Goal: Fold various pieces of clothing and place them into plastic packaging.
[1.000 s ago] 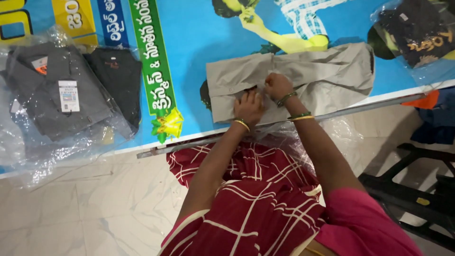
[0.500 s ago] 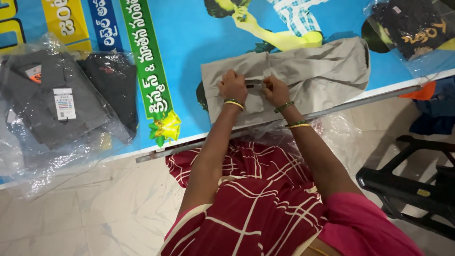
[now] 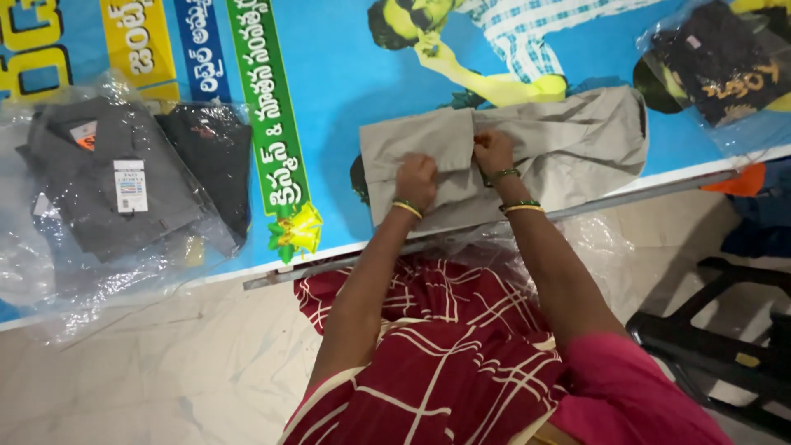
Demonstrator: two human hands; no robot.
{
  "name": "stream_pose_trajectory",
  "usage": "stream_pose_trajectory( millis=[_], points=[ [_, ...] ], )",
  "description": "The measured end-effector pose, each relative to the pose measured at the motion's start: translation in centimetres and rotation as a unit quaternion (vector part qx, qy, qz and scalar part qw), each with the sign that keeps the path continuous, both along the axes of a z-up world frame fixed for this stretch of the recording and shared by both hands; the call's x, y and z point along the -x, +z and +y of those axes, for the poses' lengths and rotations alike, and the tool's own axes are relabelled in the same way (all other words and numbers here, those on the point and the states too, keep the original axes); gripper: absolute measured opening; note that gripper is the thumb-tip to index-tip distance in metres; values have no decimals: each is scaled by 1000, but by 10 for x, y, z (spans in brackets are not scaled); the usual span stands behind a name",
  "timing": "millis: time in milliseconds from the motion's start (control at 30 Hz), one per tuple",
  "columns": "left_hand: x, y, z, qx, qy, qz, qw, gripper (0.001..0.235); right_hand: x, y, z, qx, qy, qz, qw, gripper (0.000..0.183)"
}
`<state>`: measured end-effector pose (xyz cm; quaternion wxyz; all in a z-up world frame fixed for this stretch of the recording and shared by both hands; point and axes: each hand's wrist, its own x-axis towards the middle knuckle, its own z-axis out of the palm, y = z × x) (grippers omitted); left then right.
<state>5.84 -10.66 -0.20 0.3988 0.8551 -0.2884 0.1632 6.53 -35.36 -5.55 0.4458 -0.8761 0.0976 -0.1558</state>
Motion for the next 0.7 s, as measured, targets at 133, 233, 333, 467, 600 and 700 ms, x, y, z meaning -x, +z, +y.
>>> stream_pose_trajectory(
  millis=[133,233,333,467,600,700],
  points=[
    [12,1,5,-102,-24,-10,994,13,-7,36,10,-50,-62,-17,997,20],
    [13,-6,8,-117,-45,-17,992,19,-5,72,28,26,-107,-107,988,21],
    [16,-1,10,-127,-56,-2,990,19,3,92,50,219,-52,-200,953,31],
    [12,41,29,-110,235,-59,964,34,12,69,70,311,59,-89,944,59],
    [10,59,64,-43,400,283,871,67,24,45,74,327,112,53,937,69],
    [4,19,76,7,340,332,880,81,29,41,77,338,96,42,935,68]
  ],
)
